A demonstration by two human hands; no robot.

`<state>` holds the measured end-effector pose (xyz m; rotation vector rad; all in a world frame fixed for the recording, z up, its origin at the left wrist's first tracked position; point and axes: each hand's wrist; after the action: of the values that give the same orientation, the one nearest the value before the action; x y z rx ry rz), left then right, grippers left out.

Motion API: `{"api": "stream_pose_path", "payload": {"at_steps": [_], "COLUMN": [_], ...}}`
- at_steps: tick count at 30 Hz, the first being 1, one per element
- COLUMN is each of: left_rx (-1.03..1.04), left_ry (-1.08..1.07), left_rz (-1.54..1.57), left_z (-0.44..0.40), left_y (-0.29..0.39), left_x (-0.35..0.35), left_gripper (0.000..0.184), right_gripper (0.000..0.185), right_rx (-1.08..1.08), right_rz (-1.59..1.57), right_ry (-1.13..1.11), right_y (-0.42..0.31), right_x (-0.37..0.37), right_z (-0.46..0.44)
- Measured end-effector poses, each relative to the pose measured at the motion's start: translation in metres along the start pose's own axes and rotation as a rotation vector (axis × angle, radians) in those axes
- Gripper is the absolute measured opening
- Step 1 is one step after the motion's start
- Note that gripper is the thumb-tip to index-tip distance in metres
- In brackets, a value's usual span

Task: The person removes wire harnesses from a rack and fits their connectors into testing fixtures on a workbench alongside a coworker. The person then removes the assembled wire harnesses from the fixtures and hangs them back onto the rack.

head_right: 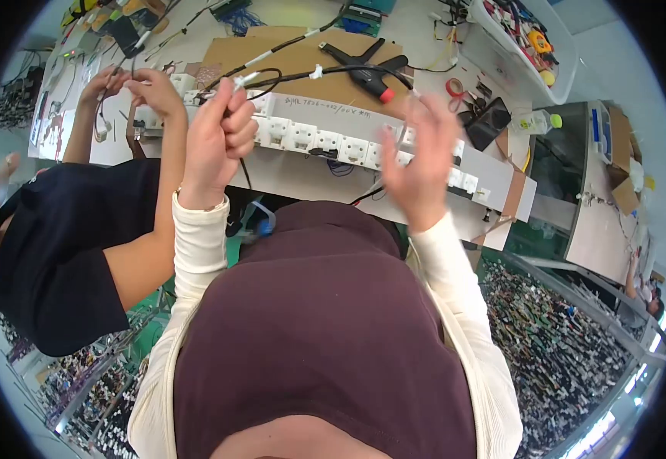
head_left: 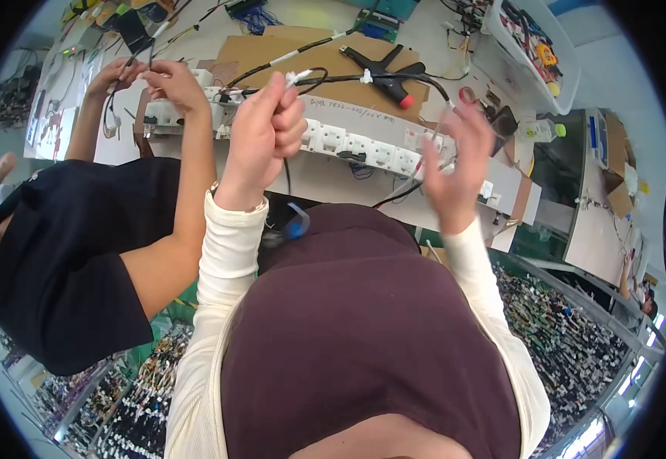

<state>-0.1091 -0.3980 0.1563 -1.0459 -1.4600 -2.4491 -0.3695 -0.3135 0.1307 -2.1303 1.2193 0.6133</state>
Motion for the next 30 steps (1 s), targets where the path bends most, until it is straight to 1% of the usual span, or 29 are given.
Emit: {"api": "stream_pose_path", "payload": {"at_steps": [1,2,3,4,5,6,8,9,10,12,13,14,16,17,18,19,20,21,22,24,25,27,28,30], "left_rx": [0.023,0.03,0.081,0.13,0.135,0.137,0.353,0.394,0.397,0.341,0.219,0.095,0.02,-0.022,-0.019,-0.02,-0.023,0.043,0.04,0.235,0.235,0.485,0.484,0.691], "left_ry": [0.009,0.018,0.04,0.062,-0.06,-0.047,0.103,0.089,0.099,0.234,0.2,0.162,0.072,0.083,0.094,0.169,0.243,0.362,0.369,0.312,0.322,0.37,0.383,0.594], "left_rz": [0.034,0.038,0.061,0.085,0.118,0.122,0.139,0.017,0.016,-0.671,-0.76,-0.845,-0.923,-0.973,-0.97,-0.92,-0.867,-0.933,-0.923,-0.884,-0.871,-1.027,-1.021,-0.895], "left_z": [-0.001,-0.004,-0.007,-0.01,-0.013,-0.014,-0.018,-0.014,-0.007,0.014,0.028,0.041,0.054,0.055,0.054,0.051,0.05,0.047,0.045,0.04,0.038,0.036,0.036,0.036], "left_y": [0.001,0.001,0.001,-0.001,-0.002,-0.007,-0.017,-0.023,-0.032,-0.051,-0.061,-0.071,-0.091,-0.101,-0.11,-0.117,-0.122,-0.127,-0.126,-0.12,-0.121,-0.123,-0.124,-0.127], "left_x": [0.0,0.002,0.006,0.007,-0.008,-0.005,0.004,-0.007,-0.019,-0.038,-0.039,-0.039,-0.042,-0.046,-0.05,-0.051,-0.05,-0.05,-0.048,-0.042,-0.044,-0.049,-0.051,-0.055], "left_gripper": [0.038,0.038,0.038,0.039,0.037,0.037,0.038,0.036,0.036,0.031,0.031,0.033,0.042,0.043,0.043,0.043,0.043,0.037,0.037,0.029,0.029,0.023,0.023,0.02], "right_gripper": [0.045,0.043,0.041,0.039,0.031,0.031,0.023,0.022,0.022,0.022,0.024,0.024,0.024,0.024,0.024,0.025,0.025,0.024,0.023,0.023,0.022,0.022,0.021,0.021], "right_rx": [-0.058,0.184,0.435,0.467,0.283,0.281,0.539,0.592,0.588,0.803,0.787,0.793,0.858,0.855,0.839,0.823,0.819,0.83,0.842,0.88,0.842,0.797,0.816,0.831], "right_rz": [-0.223,-0.553,-0.872,-1.055,-1.089,-1.097,-1.147,-1.202,-1.209,-1.297,-1.297,-1.294,-1.314,-1.314,-1.314,-1.314,-1.316,-1.331,-1.343,-1.375,-1.396,-1.414,-1.39,-1.369], "right_ry": [-0.09,-0.433,-0.785,-0.857,-0.863,-0.875,-0.992,-0.923,-0.93,-0.835,-0.812,-0.812,-0.802,-0.811,-0.867,-0.924,-0.935,-0.979,-1.024,-1.04,-1.062,-1.101,-1.134,-1.177], "right_y": [-0.015,-0.034,-0.052,-0.056,-0.051,-0.046,-0.044,-0.039,-0.036,-0.028,-0.023,-0.021,-0.02,-0.019,-0.017,-0.017,-0.02,-0.023,-0.026,-0.028,-0.028,-0.028,-0.028,-0.028], "right_x": [0.004,0.008,0.013,0.035,0.062,0.07,0.081,0.08,0.079,0.079,0.082,0.084,0.087,0.087,0.087,0.087,0.086,0.081,0.078,0.076,0.074,0.073,0.072,0.072], "right_z": [0.005,0.001,-0.005,0.006,0.023,0.024,0.022,0.018,0.014,0.009,0.011,0.011,0.011,0.01,0.009,0.007,0.003,-0.003,-0.008,-0.012,-0.016,-0.024,-0.028,-0.029]}}
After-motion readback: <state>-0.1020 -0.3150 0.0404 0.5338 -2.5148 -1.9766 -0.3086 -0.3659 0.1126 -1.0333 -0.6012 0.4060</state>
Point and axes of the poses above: each hand's wrist, its own z-axis away from the middle knuckle, its own x-axis out of the palm, y = z × x, and after that the axes turned 4 degrees about -x, right-handed
